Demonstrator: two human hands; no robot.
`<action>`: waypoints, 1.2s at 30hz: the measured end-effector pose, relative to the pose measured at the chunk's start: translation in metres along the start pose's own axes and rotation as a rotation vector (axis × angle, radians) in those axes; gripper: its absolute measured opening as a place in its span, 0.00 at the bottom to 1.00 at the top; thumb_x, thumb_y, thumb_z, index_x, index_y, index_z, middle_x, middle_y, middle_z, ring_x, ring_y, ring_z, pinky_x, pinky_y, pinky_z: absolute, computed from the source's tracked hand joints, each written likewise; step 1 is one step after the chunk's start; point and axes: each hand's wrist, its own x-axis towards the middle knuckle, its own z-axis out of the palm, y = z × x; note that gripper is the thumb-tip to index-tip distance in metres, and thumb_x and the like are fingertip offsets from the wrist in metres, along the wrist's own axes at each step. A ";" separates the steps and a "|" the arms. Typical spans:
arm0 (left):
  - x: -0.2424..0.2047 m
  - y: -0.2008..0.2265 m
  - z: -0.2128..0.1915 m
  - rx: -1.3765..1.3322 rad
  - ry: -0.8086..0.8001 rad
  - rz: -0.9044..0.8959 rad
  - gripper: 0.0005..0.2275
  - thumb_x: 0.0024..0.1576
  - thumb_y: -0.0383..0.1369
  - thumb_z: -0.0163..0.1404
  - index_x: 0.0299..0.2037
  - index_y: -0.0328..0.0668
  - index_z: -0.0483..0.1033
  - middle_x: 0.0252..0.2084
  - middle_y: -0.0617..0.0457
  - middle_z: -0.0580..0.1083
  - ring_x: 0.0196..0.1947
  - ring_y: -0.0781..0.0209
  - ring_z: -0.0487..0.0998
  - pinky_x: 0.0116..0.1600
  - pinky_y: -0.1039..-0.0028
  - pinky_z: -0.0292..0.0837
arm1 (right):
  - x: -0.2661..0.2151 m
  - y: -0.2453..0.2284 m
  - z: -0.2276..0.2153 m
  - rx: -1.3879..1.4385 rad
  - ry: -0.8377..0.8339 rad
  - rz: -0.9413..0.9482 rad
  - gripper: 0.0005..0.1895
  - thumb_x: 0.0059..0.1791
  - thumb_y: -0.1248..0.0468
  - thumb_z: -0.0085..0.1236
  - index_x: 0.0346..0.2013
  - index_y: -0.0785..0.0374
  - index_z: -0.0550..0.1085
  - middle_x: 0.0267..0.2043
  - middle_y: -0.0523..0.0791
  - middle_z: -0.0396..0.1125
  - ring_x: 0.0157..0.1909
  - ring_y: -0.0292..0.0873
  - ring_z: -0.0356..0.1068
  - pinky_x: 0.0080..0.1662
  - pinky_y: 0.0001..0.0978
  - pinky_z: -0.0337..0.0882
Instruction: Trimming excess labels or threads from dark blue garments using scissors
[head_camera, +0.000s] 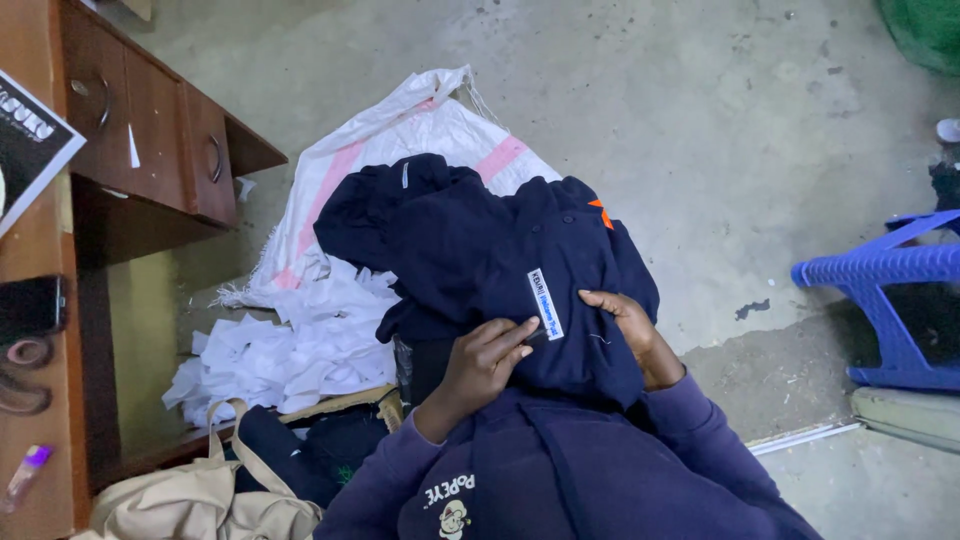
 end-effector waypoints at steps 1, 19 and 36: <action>0.000 -0.001 0.001 0.002 0.002 0.004 0.15 0.62 0.29 0.58 0.59 0.42 0.82 0.37 0.45 0.79 0.35 0.45 0.84 0.37 0.60 0.81 | 0.015 0.005 -0.017 -0.001 -0.003 -0.003 0.19 0.48 0.69 0.62 0.52 0.77 0.75 0.44 0.61 0.76 0.47 0.59 0.80 0.51 0.60 0.78; 0.005 0.003 -0.005 -0.064 0.047 -0.154 0.18 0.65 0.31 0.54 0.65 0.39 0.77 0.39 0.45 0.78 0.37 0.44 0.83 0.37 0.59 0.81 | 0.102 0.064 -0.161 -0.239 -0.179 -0.197 0.25 0.36 0.82 0.63 0.48 0.78 0.76 0.42 0.61 0.75 0.50 0.63 0.78 0.54 0.66 0.75; 0.025 -0.001 -0.002 0.107 0.042 -0.110 0.14 0.66 0.37 0.53 0.59 0.45 0.81 0.36 0.49 0.77 0.33 0.47 0.83 0.34 0.61 0.81 | 0.065 0.072 -0.137 -0.398 -0.213 -0.360 0.22 0.28 0.79 0.65 0.36 0.86 0.81 0.45 0.66 0.77 0.52 0.64 0.78 0.58 0.65 0.72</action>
